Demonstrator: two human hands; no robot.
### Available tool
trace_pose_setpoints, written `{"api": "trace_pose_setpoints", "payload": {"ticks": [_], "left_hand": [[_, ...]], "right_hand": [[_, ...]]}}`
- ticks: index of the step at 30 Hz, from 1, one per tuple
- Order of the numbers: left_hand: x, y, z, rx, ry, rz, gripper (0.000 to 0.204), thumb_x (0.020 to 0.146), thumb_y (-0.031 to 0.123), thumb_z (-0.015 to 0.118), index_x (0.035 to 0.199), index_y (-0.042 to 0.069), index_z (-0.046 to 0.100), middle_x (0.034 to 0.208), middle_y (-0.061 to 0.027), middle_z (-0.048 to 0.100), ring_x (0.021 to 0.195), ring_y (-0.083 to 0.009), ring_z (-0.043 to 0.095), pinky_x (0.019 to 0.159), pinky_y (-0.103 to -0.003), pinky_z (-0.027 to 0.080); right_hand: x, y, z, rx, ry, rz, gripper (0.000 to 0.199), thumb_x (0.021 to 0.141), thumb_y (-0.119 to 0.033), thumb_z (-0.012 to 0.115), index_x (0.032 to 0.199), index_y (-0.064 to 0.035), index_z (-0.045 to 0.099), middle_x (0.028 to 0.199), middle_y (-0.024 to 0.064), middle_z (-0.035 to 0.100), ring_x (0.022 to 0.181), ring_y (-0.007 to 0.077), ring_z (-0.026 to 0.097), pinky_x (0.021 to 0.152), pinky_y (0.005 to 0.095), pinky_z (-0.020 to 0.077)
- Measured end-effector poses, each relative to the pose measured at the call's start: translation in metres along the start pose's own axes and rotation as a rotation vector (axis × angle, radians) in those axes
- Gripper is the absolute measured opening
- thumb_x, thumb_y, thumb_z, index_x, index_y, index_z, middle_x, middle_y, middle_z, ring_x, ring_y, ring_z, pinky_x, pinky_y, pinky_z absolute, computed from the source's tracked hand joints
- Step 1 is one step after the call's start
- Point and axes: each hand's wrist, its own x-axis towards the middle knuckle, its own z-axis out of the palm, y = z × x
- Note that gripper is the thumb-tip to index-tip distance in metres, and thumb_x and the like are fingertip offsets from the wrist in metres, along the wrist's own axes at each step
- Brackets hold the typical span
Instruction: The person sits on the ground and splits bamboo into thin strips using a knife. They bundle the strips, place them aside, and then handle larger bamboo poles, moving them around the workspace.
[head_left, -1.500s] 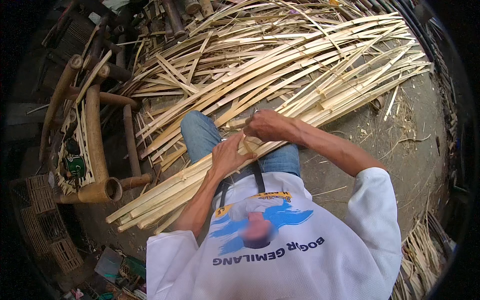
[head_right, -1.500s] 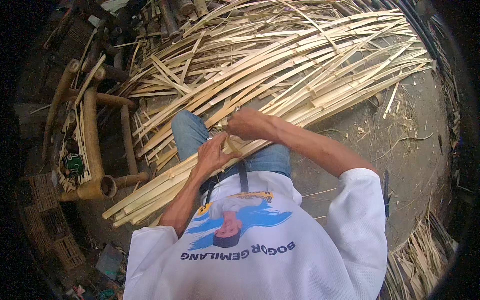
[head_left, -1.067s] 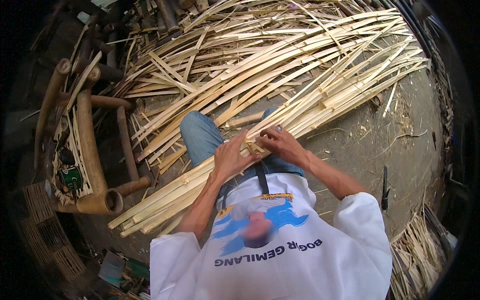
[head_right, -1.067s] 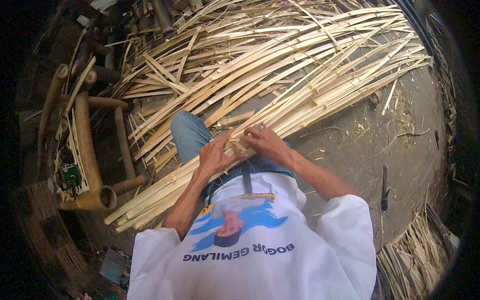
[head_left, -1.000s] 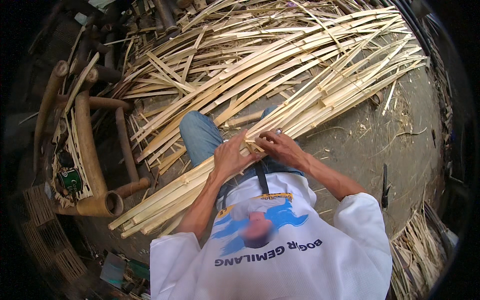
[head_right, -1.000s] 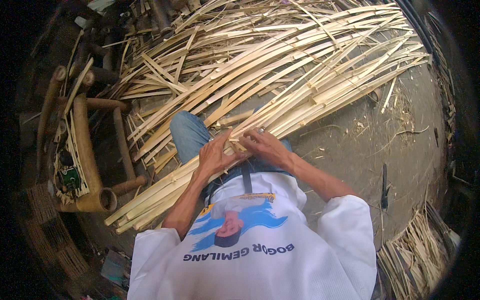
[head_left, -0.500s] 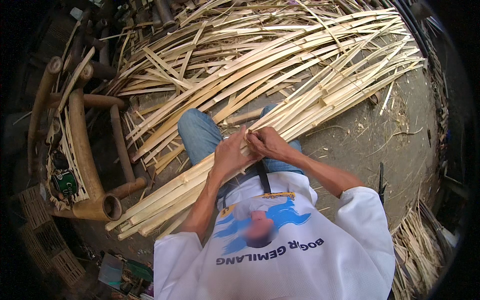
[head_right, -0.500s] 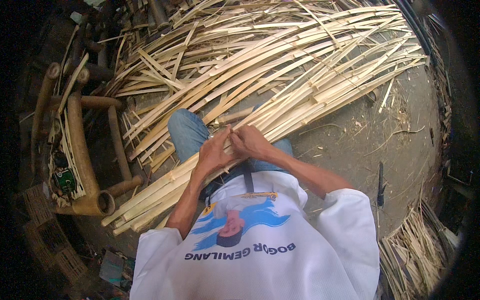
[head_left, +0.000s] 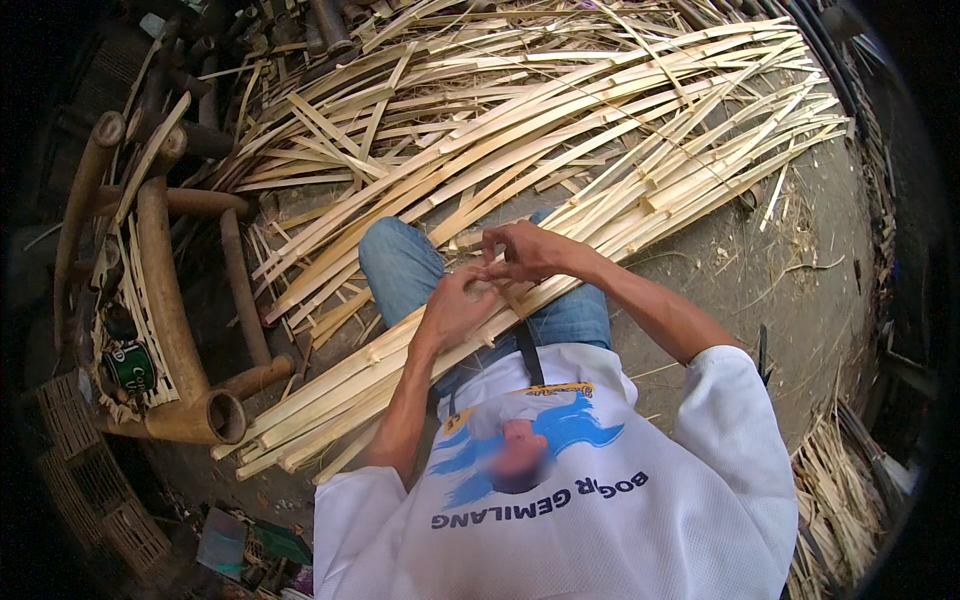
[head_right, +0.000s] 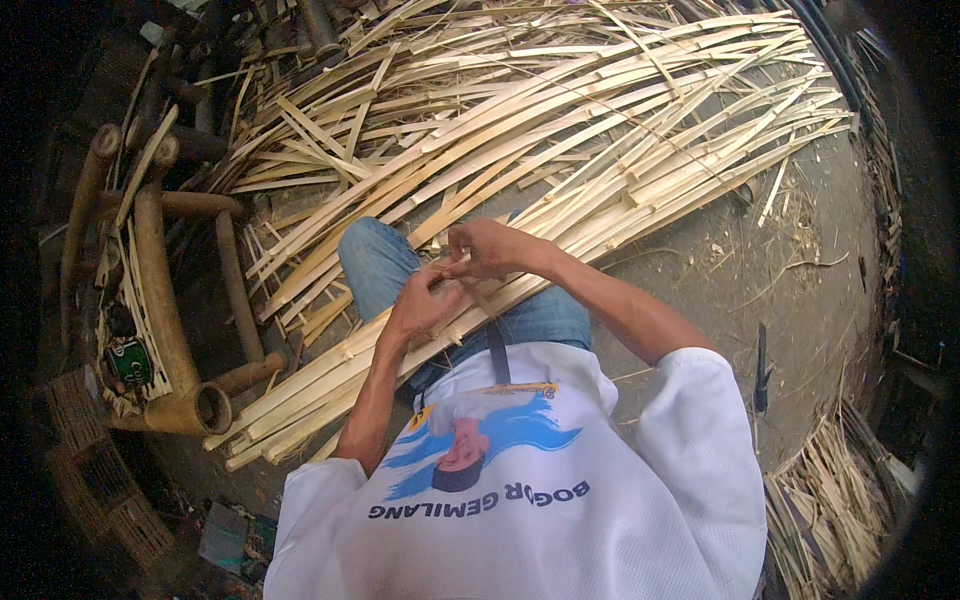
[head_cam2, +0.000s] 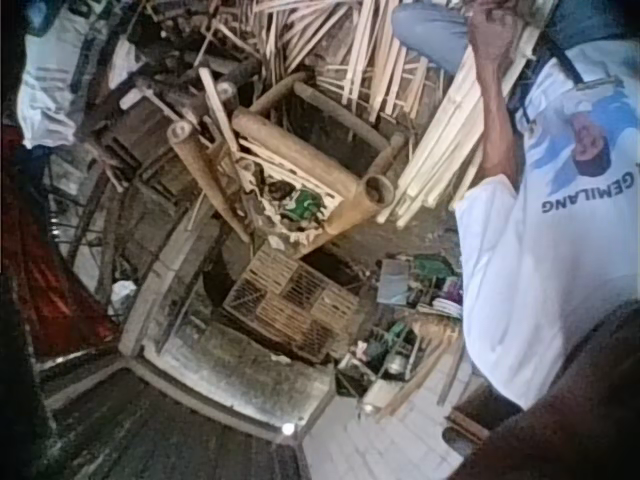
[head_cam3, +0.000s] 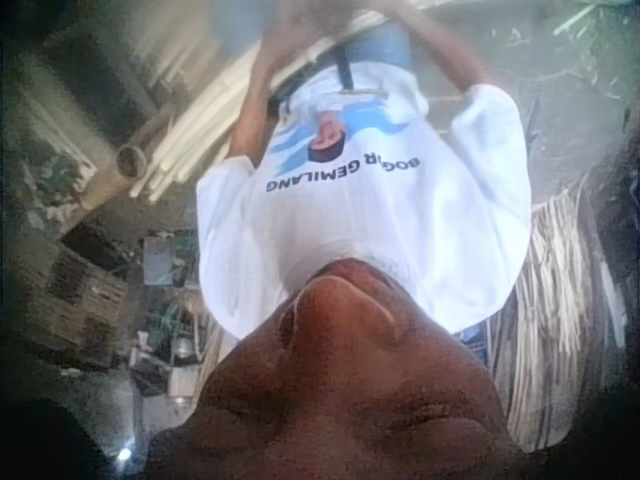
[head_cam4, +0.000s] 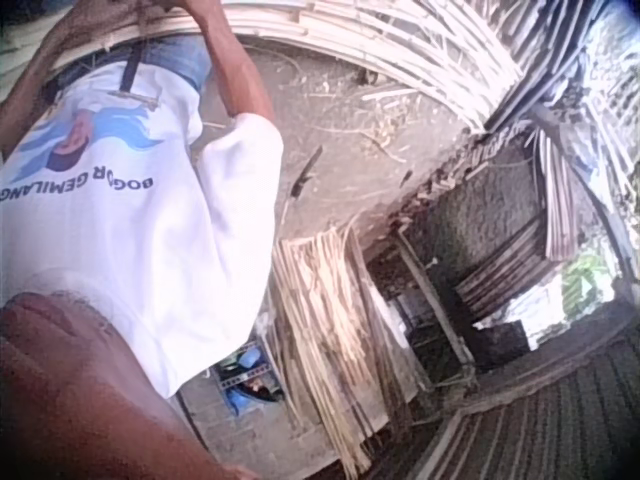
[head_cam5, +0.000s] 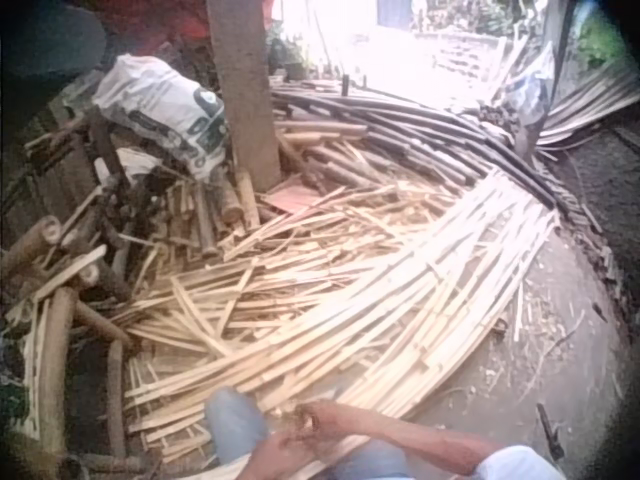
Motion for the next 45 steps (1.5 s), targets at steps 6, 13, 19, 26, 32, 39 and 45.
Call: {"api": "trace_pose_setpoints", "payload": {"ticks": [6, 13, 19, 26, 32, 39, 45], "left_hand": [[-0.001, 0.017, -0.002, -0.283, 0.134, -0.156, 0.030, 0.096, 0.030, 0.062, 0.110, 0.006, 0.073, 0.098, -0.0105, 0.073, 0.091, -0.0073, 0.062, 0.083, -0.024, 0.048], [-0.007, 0.021, 0.003, -0.060, 0.244, -0.002, 0.025, 0.095, 0.024, 0.061, 0.106, 0.006, 0.074, 0.108, -0.0137, 0.071, 0.100, -0.0208, 0.068, 0.089, -0.032, 0.050], [-0.021, 0.006, 0.016, 0.106, 0.335, 0.079, 0.026, 0.094, 0.025, 0.060, 0.100, 0.005, 0.075, 0.115, -0.0154, 0.068, 0.104, -0.0324, 0.067, 0.091, -0.037, 0.050], [0.020, 0.004, -0.019, -0.112, -0.017, -0.216, 0.033, 0.087, 0.034, 0.070, 0.090, 0.002, 0.075, 0.069, -0.0058, 0.068, 0.068, -0.0083, 0.055, 0.064, -0.029, 0.046], [0.080, -0.021, -0.027, -0.064, -0.375, -0.103, 0.026, 0.078, 0.030, 0.079, 0.080, 0.004, 0.077, 0.068, -0.0025, 0.070, 0.062, -0.0074, 0.055, 0.059, -0.029, 0.045], [0.100, 0.037, -0.024, 0.255, -0.411, -0.106, 0.027, 0.065, 0.030, 0.084, 0.076, 0.006, 0.078, 0.066, -0.0089, 0.070, 0.060, -0.0154, 0.064, 0.056, -0.032, 0.047], [0.105, 0.047, -0.008, 0.500, -0.378, -0.043, 0.022, 0.061, 0.023, 0.083, 0.074, 0.006, 0.076, 0.074, -0.0167, 0.071, 0.066, -0.0295, 0.069, 0.064, -0.037, 0.054]], "right_hand": [[-0.003, 0.011, 0.011, -0.072, 0.028, 0.064, 0.027, 0.080, -0.024, 0.074, 0.092, 0.0001, 0.069, 0.083, 0.0220, 0.068, 0.078, 0.0370, 0.066, 0.067, 0.0423, 0.0510], [0.004, 0.034, 0.009, -0.341, 0.110, -0.267, 0.013, 0.080, -0.008, 0.062, 0.088, 0.0003, 0.067, 0.083, 0.0219, 0.066, 0.080, 0.0394, 0.065, 0.070, 0.0458, 0.0502], [-0.002, 0.046, 0.011, -0.213, 0.092, -0.179, 0.010, 0.085, -0.008, 0.059, 0.087, 0.0020, 0.061, 0.084, 0.0225, 0.059, 0.081, 0.0400, 0.060, 0.071, 0.0461, 0.0474], [-0.065, 0.012, 0.067, -0.084, 0.421, 0.047, 0.010, 0.089, -0.009, 0.059, 0.088, 0.0002, 0.055, 0.085, 0.0198, 0.054, 0.079, 0.0391, 0.056, 0.071, 0.0459, 0.0469], [-0.063, -0.007, 0.101, -0.138, 0.567, 0.214, 0.015, 0.091, -0.013, 0.056, 0.092, 0.0018, 0.053, 0.088, 0.0226, 0.056, 0.078, 0.0415, 0.060, 0.071, 0.0496, 0.0496], [-0.052, -0.015, 0.121, -0.261, 0.638, 0.240, 0.017, 0.092, -0.013, 0.057, 0.095, 0.0022, 0.051, 0.087, 0.0218, 0.053, 0.076, 0.0399, 0.059, 0.068, 0.0486, 0.0492], [-0.051, -0.016, 0.121, -0.208, 0.639, 0.208, 0.016, 0.092, -0.012, 0.057, 0.095, 0.0027, 0.052, 0.089, 0.0220, 0.052, 0.078, 0.0402, 0.059, 0.069, 0.0485, 0.0496]]}}
